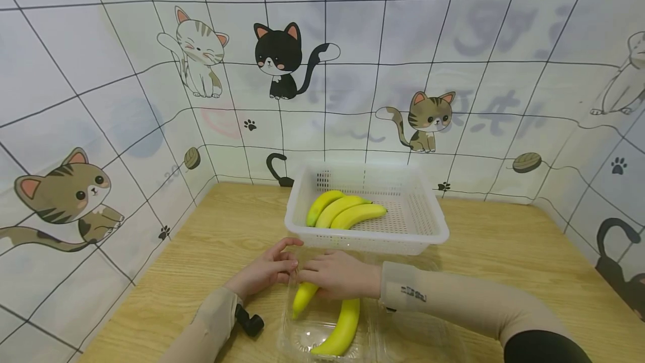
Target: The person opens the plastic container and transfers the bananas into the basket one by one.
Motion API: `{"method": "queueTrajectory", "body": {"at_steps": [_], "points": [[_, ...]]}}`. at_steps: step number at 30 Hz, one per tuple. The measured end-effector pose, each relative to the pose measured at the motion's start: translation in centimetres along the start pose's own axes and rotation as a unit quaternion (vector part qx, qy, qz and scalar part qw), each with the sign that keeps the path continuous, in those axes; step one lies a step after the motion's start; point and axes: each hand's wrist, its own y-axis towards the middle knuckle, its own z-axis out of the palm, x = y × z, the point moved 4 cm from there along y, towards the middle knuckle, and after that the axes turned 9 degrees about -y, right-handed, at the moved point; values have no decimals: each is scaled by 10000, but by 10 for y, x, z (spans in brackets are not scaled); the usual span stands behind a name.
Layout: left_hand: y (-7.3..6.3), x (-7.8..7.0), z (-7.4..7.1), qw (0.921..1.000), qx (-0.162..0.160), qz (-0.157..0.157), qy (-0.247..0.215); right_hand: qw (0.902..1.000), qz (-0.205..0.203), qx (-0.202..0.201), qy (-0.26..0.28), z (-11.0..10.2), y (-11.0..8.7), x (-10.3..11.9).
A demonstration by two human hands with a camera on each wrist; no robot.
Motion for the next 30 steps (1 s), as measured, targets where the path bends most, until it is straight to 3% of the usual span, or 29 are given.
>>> {"method": "queueTrajectory", "body": {"at_steps": [12, 25, 30], "points": [[-1, -2, 2, 10000, 31, -8, -77, 9991, -76, -373, 202, 1, -1, -3], [-1, -1, 1, 9998, -128, -153, -32, 9985, -82, -547, 4, -4, -2, -6], [-1, -1, 1, 9998, -134, -147, -63, 9984, -41, -487, 279, -7, -4, -8]]}}
